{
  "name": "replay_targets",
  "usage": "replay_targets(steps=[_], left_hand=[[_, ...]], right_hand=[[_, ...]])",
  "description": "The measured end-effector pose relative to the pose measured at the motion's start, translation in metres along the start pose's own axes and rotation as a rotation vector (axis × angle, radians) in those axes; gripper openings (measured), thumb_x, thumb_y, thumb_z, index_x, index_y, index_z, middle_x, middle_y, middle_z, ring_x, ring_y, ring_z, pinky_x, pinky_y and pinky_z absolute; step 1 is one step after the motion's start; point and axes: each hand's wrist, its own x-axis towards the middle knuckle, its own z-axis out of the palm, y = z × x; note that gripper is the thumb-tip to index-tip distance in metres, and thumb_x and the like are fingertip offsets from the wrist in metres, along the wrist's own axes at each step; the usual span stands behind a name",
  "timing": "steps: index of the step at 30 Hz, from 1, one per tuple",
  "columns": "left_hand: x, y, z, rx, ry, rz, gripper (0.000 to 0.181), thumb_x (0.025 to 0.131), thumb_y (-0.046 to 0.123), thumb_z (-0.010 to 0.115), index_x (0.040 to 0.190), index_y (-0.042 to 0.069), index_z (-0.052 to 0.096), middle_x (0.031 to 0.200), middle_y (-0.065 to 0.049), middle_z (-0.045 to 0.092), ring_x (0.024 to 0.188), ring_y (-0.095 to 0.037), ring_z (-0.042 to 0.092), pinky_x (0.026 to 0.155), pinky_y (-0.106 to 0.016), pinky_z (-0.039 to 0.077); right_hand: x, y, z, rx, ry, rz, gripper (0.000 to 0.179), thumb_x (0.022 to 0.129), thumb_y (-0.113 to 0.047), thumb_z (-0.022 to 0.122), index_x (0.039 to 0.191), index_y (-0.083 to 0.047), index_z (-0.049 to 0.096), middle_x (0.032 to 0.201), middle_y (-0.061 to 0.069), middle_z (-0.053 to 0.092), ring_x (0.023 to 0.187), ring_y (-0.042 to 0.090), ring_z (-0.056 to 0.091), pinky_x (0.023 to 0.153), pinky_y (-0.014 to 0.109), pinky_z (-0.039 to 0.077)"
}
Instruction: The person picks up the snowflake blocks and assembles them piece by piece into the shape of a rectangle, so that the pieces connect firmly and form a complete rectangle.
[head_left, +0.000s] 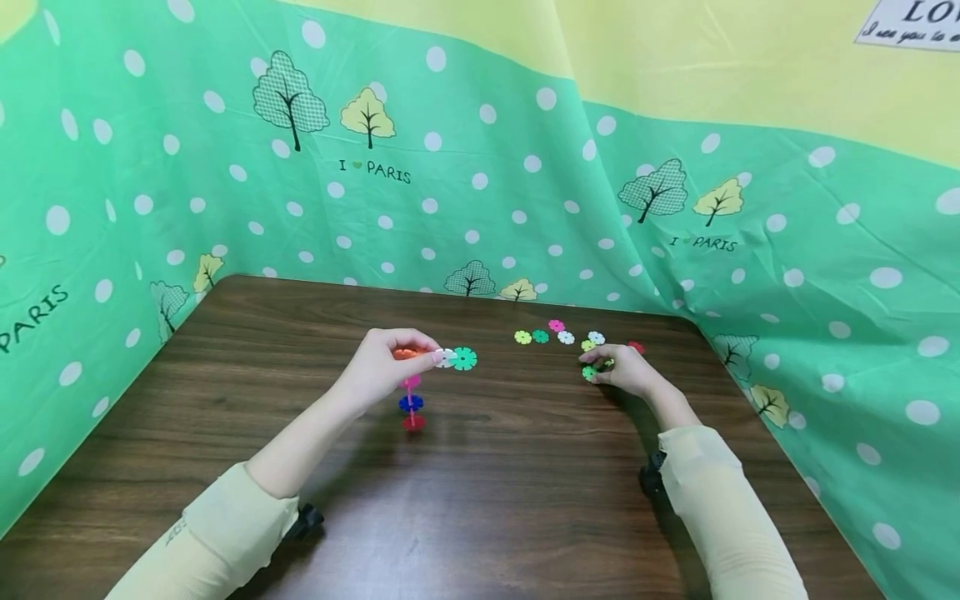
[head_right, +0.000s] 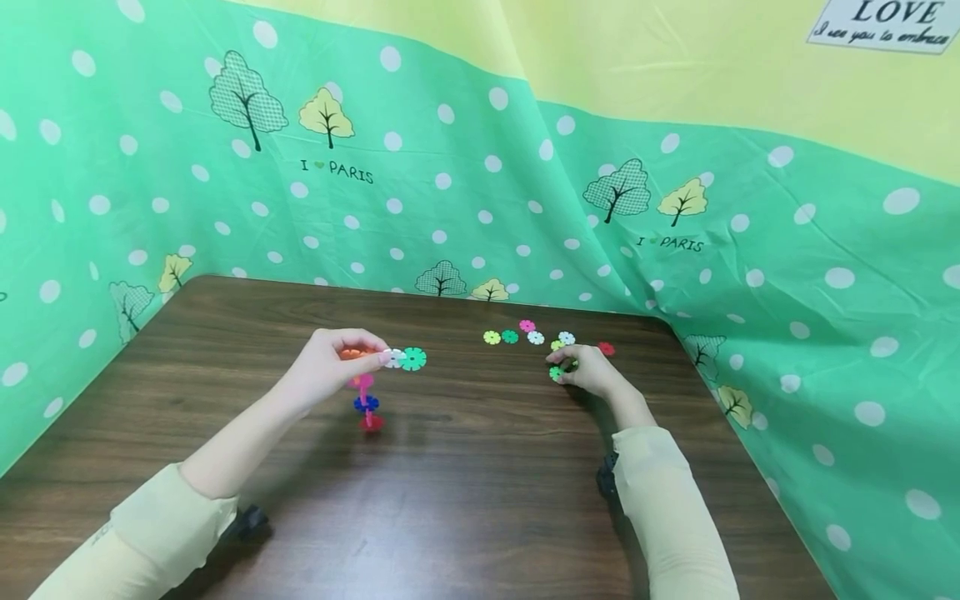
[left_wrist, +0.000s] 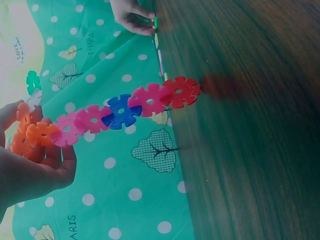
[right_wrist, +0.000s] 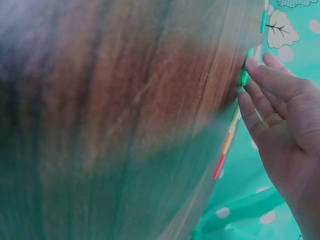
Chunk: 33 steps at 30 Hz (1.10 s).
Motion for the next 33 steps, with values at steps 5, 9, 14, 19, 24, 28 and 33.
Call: replay_targets(steps=[5,9,14,19,24,28,33], left_hand=[[0.001,-0.001,0.0,0.008,-0.001,0.013,0.016,0.083,0.028,0.073,0.094,0.016,0.071,0.085,-0.007,0.068,0.064,-0.033,0.06,0.061,-0.043,0.055],[0.001,0.0,0.001,0.011,-0.009,0.018,0.015,0.084,0.027,0.072,0.094,0.016,0.071,0.085,-0.008,0.066,0.062,-0.034,0.059,0.055,-0.035,0.052],[0.001,0.001,0.002,0.018,-0.012,0.014,0.014,0.084,0.026,0.072,0.094,0.017,0.071,0.083,-0.008,0.066,0.061,-0.032,0.058,0.052,-0.034,0.051],[0.0,0.003,0.002,0.018,-0.011,0.008,0.014,0.085,0.026,0.072,0.094,0.017,0.07,0.082,-0.008,0.065,0.061,-0.034,0.057,0.048,-0.028,0.047],[0.0,0.003,0.003,0.018,-0.013,0.009,0.014,0.085,0.027,0.071,0.094,0.016,0.07,0.082,-0.008,0.065,0.062,-0.034,0.057,0.048,-0.028,0.047],[0.001,0.002,0.004,0.022,-0.012,0.01,0.013,0.085,0.027,0.071,0.093,0.017,0.07,0.081,-0.008,0.065,0.062,-0.034,0.058,0.049,-0.028,0.048],[0.001,0.003,0.004,0.013,0.004,0.009,0.014,0.084,0.027,0.072,0.093,0.017,0.07,0.081,-0.008,0.067,0.061,-0.033,0.058,0.05,-0.029,0.049]], right_hand=[[0.0,-0.004,0.0,-0.012,-0.006,-0.006,0.026,0.076,-0.001,0.075,0.102,-0.003,0.07,0.093,0.008,0.067,0.084,0.023,0.056,0.072,0.034,0.047],[-0.001,-0.009,0.0,-0.016,-0.048,0.019,0.015,0.078,-0.005,0.075,0.093,-0.009,0.071,0.085,0.002,0.067,0.077,0.018,0.051,0.068,0.03,0.045],[0.0,-0.017,-0.001,-0.006,-0.032,0.014,0.013,0.079,-0.012,0.076,0.09,-0.012,0.071,0.08,-0.002,0.064,0.076,0.016,0.052,0.068,0.029,0.046],[0.001,-0.03,-0.004,0.007,0.024,-0.041,0.009,0.08,-0.017,0.076,0.088,-0.016,0.071,0.079,-0.004,0.065,0.076,0.014,0.056,0.067,0.027,0.047],[0.003,-0.051,-0.007,0.053,0.073,-0.077,0.006,0.083,-0.019,0.074,0.087,-0.017,0.07,0.081,-0.003,0.066,0.074,0.016,0.059,0.065,0.027,0.05],[0.004,-0.071,-0.01,0.114,0.127,-0.094,0.009,0.083,-0.021,0.073,0.089,-0.015,0.07,0.077,0.006,0.067,0.067,0.019,0.061,0.057,0.026,0.051],[0.003,-0.101,-0.013,0.211,0.205,-0.124,0.017,0.081,-0.021,0.075,0.094,-0.011,0.069,0.077,0.013,0.067,0.065,0.018,0.063,0.056,0.026,0.051]])
